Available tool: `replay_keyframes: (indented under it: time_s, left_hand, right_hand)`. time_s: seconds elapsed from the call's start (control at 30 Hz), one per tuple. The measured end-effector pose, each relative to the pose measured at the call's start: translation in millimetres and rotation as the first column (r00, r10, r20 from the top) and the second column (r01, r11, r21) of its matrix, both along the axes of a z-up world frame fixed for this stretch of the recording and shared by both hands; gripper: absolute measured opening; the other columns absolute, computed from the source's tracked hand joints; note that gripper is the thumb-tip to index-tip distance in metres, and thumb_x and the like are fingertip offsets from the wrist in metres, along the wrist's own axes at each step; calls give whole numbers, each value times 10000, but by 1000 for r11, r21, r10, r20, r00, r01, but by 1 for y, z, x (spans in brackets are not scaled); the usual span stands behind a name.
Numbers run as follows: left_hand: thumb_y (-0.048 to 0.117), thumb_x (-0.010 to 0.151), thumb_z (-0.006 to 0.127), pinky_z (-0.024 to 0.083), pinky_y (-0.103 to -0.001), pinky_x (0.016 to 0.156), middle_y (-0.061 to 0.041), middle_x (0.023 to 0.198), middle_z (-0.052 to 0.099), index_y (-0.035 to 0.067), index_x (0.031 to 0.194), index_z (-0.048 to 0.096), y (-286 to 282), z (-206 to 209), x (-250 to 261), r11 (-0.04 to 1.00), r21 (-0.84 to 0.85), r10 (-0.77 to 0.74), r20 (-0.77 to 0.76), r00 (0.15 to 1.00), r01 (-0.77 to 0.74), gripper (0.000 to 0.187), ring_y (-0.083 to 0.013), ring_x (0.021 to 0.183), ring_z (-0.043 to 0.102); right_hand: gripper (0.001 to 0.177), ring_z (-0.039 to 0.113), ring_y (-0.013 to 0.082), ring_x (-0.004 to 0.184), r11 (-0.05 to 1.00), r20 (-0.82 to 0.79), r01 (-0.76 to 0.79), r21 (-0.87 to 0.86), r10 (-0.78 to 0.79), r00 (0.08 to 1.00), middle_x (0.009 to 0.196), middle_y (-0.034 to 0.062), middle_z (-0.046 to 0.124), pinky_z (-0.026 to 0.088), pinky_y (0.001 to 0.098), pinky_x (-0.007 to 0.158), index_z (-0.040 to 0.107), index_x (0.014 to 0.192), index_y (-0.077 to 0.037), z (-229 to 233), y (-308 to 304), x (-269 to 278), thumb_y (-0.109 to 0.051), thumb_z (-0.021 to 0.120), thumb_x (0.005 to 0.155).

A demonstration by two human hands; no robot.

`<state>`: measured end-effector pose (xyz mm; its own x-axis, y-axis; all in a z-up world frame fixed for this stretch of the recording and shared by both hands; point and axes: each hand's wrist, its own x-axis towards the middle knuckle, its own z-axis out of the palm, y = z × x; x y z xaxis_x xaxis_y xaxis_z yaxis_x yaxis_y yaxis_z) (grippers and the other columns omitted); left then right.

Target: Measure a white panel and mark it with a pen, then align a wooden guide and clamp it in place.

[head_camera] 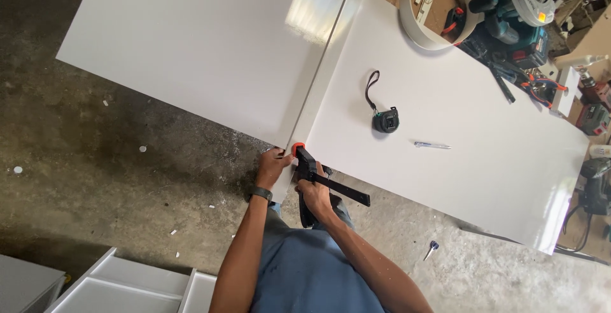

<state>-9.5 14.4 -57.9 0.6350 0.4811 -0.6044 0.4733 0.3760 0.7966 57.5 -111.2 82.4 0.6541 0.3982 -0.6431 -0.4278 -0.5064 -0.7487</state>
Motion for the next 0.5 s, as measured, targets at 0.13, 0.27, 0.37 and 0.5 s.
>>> replay_keyframes:
  time_s: [0.13, 0.27, 0.37, 0.5]
  left_hand:
    - [151, 761, 841, 486, -276, 560, -53, 711, 708, 14, 839, 713, -3, 32, 6, 987, 149, 88, -190, 978, -60, 203, -129, 602, 628]
    - [70, 797, 811, 450, -252, 507, -47, 673, 716, -6, 832, 730, -8, 39, 9, 987, 103, 139, -142, 980, -125, 117, -98, 565, 608]
    - [45, 801, 803, 444, -232, 495, -30, 663, 722, 9, 828, 735, -3, 51, 11, 987, 48, 160, -133, 978, -155, 81, -77, 552, 617]
    - [40, 802, 823, 433, -229, 503, -59, 632, 687, -17, 807, 741, -5, 46, 8, 985, 36, 169, -75, 983, -167, 101, -78, 541, 579]
  right_hand:
    - [406, 647, 189, 651, 999, -4, -17, -42, 17, 1000, 752, 96, 623, 535, 341, 606, 507, 1142, -17, 1, 2, 0, -62, 556, 741]
    - [407, 653, 192, 644, 996, -3, -38, -80, 38, 999, 733, 96, 622, 532, 342, 598, 514, 1144, -21, 6, 2, 1, -78, 557, 743]
    - [421, 656, 189, 642, 996, 14, -52, -70, 53, 998, 733, 87, 625, 535, 335, 597, 511, 1143, -18, 4, 1, 1, -92, 571, 734]
    - [475, 609, 180, 613, 991, 19, -78, -104, 81, 997, 708, 90, 631, 508, 329, 571, 494, 1162, -28, 18, 7, 7, -98, 597, 703]
